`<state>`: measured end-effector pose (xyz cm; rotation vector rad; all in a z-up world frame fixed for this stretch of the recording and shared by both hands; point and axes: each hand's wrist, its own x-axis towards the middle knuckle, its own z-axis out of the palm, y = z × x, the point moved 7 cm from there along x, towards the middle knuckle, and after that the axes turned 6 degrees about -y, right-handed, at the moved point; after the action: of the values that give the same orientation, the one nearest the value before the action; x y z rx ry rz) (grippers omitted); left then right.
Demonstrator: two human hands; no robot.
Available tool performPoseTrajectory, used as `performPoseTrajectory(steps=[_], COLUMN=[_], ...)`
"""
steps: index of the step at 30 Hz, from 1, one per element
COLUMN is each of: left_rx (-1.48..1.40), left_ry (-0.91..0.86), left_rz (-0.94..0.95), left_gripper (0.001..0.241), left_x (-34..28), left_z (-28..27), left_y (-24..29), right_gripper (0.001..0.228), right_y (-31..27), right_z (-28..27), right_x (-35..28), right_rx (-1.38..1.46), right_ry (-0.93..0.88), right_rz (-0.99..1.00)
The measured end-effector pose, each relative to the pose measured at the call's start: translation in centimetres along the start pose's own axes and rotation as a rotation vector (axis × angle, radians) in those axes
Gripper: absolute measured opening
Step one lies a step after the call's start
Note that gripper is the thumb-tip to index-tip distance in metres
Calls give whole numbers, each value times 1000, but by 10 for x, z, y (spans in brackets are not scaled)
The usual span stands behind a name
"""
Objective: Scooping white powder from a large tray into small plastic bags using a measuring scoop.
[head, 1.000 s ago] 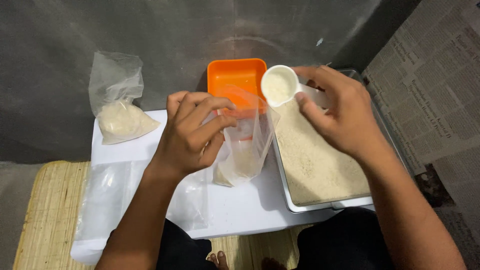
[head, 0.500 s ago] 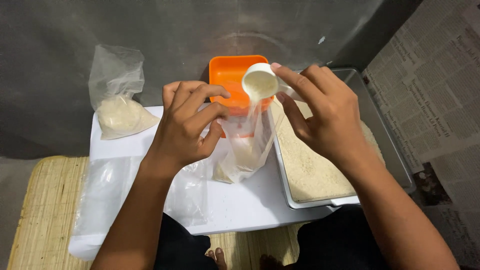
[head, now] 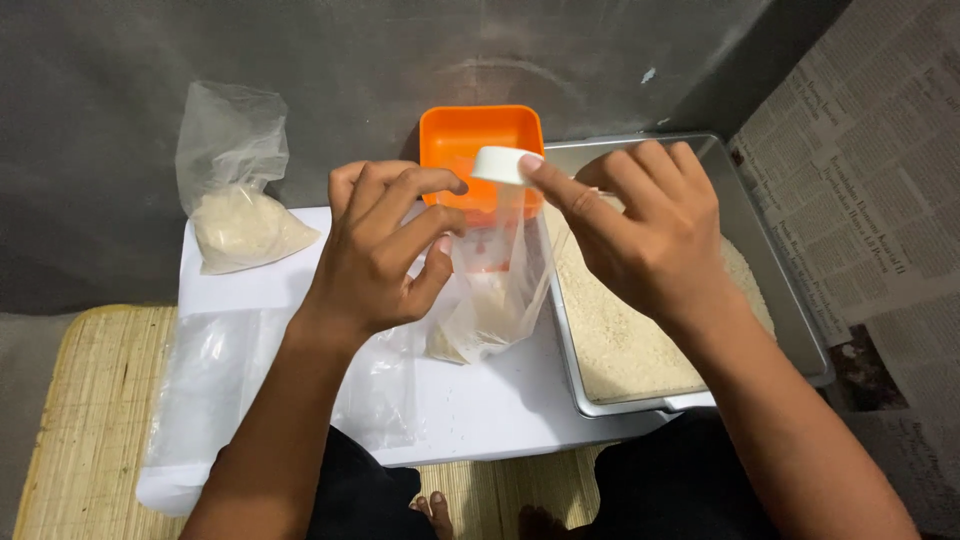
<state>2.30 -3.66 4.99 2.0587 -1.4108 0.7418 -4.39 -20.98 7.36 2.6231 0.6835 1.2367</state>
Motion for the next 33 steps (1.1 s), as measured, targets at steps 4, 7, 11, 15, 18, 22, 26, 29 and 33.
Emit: performPoseTrajectory(steps=[4,7,11,15,18,22,26,29,33], left_rx=[42,18,-684,-705,-377,-372,-400,-391,-379], left_ry=[88,303,-73,-238,-186,-412,-552,-561,-558], left_rz=[38,208,315,158,7,-167,-205,-201,-198], left_gripper=[18,14,13,31,53,57,57,56,54], left_x=[-4,-22,-23,-38,-64,-70,-72,-75,-74], left_z=[5,10,51,134,196,210,216,219,218], left_y=[18,64,140,148,112,94,94,94,94], right_gripper=[42,21,40,37,29,28,32,32,32], right_y=[7,33,92,139,147,153,153,143,142], right_z=[8,19,57,126,141,151,167,168,172], right_x=[-10,-25,-57,-133,-167,-194,-214,-206,-210], right_rx=[-57,-5,85,-146,-191,-184,-22,112,268], right_ry=[42,163,-40,-486,-796,-883,-978,-1005,-963], right_rz=[-41,-21,297,457,558,541,574,595,653])
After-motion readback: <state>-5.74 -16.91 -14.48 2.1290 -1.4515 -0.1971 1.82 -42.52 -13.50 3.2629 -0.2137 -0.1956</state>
